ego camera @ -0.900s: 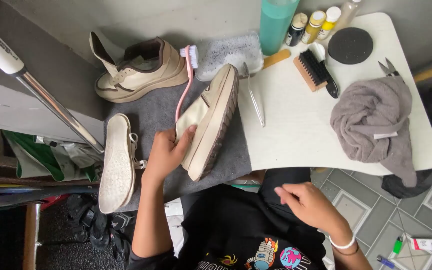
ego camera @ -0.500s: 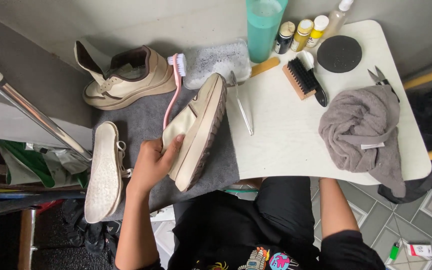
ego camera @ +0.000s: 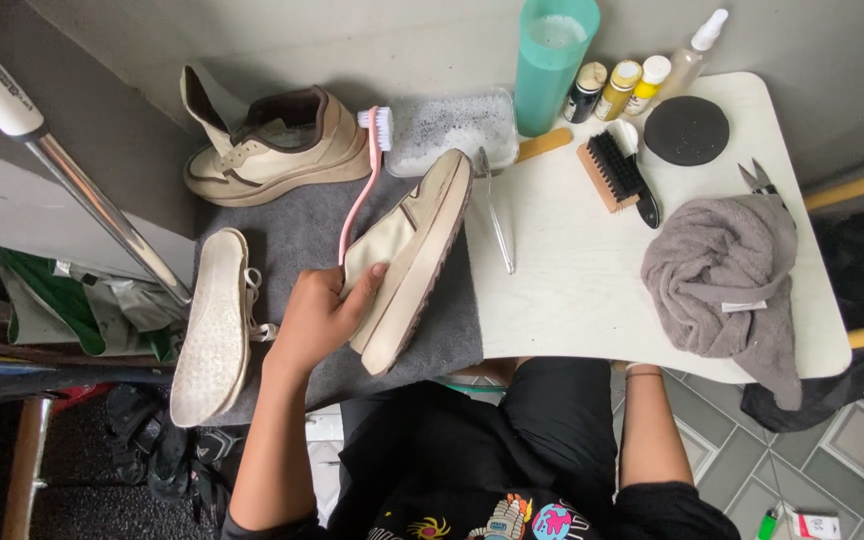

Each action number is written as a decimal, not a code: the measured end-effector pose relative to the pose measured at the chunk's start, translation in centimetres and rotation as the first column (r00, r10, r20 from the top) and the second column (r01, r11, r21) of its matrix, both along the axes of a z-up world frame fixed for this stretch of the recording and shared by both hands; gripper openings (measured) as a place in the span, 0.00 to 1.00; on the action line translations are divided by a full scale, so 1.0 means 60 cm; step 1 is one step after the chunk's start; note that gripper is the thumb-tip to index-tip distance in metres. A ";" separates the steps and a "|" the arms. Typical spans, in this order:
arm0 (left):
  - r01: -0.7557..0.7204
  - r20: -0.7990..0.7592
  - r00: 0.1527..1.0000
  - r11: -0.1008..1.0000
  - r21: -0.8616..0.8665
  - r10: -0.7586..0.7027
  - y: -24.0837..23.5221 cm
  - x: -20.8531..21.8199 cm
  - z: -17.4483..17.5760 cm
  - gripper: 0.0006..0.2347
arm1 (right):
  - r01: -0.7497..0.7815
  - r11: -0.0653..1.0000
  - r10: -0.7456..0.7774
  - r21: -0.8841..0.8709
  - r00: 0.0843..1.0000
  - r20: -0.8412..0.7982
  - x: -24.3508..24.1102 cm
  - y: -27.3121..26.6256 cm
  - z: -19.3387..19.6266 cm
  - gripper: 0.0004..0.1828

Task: The person cleans a beige sneaker by first using a small white brush to scrub the sole and side panels. They then switch to a larger pink brush, dipping it into a container of soapy water, and continue scrubbing the shoe's upper and sole.

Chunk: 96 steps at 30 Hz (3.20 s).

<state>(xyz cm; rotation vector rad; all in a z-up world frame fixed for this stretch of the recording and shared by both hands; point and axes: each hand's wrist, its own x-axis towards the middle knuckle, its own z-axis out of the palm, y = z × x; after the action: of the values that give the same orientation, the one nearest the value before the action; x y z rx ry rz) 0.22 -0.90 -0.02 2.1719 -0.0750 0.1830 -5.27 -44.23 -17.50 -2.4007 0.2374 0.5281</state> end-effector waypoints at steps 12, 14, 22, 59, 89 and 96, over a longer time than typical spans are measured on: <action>0.026 -0.065 0.998 0.985 0.169 -0.015 0.006 -0.008 0.001 0.30 | -0.229 0.972 0.236 0.060 0.952 -0.196 -0.073 0.072 0.209 0.16; 0.027 -0.053 0.998 0.983 0.183 -0.017 0.007 -0.008 -0.001 0.30 | -0.392 0.883 0.365 0.256 0.919 0.150 -0.047 0.110 0.270 0.10; 0.010 0.048 0.999 1.000 0.022 -0.011 0.011 0.002 -0.018 0.27 | -0.191 0.970 0.035 0.152 0.726 0.687 0.170 0.252 0.296 0.09; -0.071 -0.006 0.997 0.995 0.076 0.072 0.004 -0.001 0.001 0.28 | -0.445 0.884 0.409 -0.143 0.587 0.699 0.296 0.231 0.421 0.10; -0.107 -0.018 0.994 0.994 0.031 0.107 -0.002 -0.002 -0.001 0.28 | -0.514 0.805 0.576 -0.297 0.553 0.602 0.177 0.230 0.473 0.09; -0.101 -0.021 0.995 0.994 0.032 0.102 -0.004 -0.006 0.004 0.29 | -0.576 0.794 0.577 -0.193 0.615 0.538 0.171 0.238 0.482 0.10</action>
<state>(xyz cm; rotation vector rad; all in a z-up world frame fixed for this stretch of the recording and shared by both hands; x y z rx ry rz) -0.11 -1.17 0.24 2.2097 0.0459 0.2165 4.99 -29.98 11.40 -2.4791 -0.8449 0.0332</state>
